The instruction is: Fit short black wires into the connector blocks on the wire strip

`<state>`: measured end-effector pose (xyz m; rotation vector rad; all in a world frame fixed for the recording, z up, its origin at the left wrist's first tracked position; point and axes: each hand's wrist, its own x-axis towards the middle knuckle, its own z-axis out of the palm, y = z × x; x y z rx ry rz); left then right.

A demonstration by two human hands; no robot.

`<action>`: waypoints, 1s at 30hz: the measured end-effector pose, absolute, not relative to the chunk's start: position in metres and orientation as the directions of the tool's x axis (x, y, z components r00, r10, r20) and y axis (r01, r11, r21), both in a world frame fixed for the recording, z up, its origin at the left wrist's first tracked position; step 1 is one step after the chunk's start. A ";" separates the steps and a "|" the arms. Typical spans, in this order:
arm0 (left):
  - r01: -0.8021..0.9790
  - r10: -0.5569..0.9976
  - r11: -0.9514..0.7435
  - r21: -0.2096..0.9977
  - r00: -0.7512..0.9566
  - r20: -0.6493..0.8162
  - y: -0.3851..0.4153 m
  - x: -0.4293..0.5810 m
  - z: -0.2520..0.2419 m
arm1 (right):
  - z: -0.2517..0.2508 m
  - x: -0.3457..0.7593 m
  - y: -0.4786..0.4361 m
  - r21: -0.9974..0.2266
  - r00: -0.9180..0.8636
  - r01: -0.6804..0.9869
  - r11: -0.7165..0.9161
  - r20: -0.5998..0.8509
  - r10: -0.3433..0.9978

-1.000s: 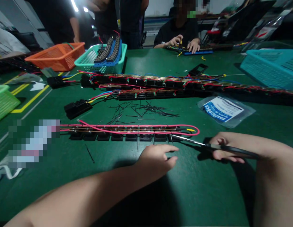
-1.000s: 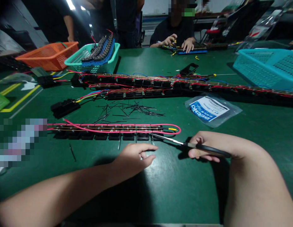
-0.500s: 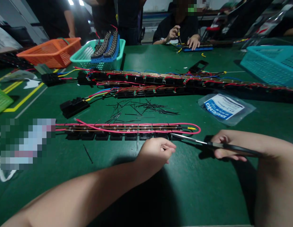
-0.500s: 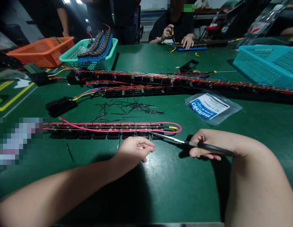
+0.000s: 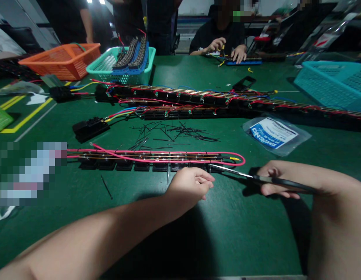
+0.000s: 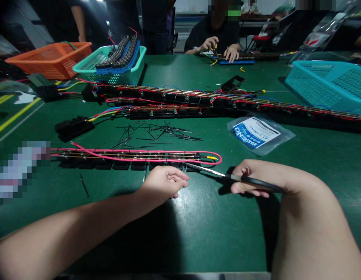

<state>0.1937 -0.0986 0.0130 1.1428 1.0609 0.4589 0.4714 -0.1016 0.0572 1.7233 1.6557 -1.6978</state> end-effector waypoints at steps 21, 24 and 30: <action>0.624 0.912 -0.402 0.670 0.338 0.232 -0.029 0.139 0.063 | 0.050 0.476 -0.100 -0.580 -0.362 0.774 -0.252 -0.733 0.576; 0.750 0.929 -0.357 0.557 0.350 0.123 -0.008 0.129 0.054 | 0.048 0.475 -0.098 -0.625 -0.417 0.746 -0.229 -0.708 0.570; 0.817 0.937 -0.309 0.487 0.349 0.009 0.005 0.124 0.036 | 0.043 0.465 -0.094 -0.775 -0.556 0.626 -0.082 -0.518 0.650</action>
